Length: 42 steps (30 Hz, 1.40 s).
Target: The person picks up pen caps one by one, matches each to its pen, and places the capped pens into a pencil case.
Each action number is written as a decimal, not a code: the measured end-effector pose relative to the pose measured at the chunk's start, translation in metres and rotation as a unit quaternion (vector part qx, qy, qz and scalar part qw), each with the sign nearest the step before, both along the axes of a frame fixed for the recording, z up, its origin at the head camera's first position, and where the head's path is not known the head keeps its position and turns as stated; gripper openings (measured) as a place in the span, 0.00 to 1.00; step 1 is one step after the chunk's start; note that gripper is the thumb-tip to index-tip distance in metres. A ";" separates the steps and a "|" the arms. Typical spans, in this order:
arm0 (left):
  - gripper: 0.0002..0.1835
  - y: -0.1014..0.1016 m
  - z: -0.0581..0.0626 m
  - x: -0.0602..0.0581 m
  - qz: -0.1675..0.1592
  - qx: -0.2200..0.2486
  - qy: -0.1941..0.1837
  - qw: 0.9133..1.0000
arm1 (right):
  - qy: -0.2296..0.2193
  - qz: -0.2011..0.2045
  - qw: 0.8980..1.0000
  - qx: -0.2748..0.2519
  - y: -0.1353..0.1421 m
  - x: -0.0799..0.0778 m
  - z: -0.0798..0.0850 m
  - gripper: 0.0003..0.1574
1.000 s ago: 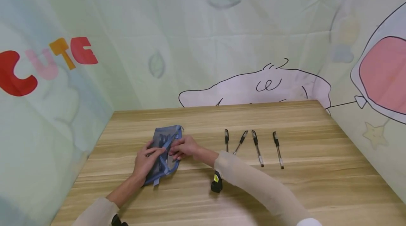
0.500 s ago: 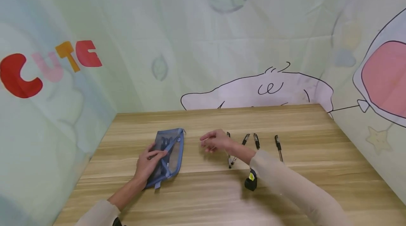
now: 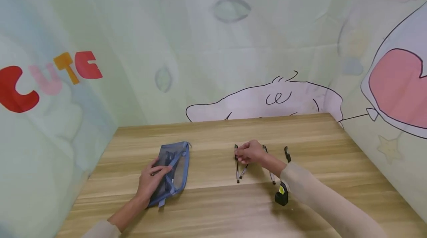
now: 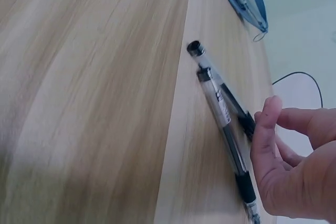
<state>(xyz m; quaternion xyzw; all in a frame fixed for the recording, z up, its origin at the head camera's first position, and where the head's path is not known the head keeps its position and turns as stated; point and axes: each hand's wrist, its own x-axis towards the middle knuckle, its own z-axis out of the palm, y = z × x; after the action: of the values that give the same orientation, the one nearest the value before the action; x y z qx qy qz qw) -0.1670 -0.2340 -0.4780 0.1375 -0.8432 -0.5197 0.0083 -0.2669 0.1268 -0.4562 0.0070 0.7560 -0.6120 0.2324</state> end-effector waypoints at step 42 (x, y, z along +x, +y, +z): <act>0.28 -0.001 0.002 -0.003 -0.002 0.004 -0.009 1.000 | 0.062 0.027 0.995 0.077 -0.033 -0.004 0.000 0.11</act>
<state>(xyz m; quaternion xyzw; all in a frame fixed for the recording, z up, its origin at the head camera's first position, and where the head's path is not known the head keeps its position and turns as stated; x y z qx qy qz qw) -0.1705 -0.2352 -0.4761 0.1408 -0.8411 -0.5222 -0.0006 -0.2707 0.0938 -0.4567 -0.0333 0.8138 -0.5444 0.2007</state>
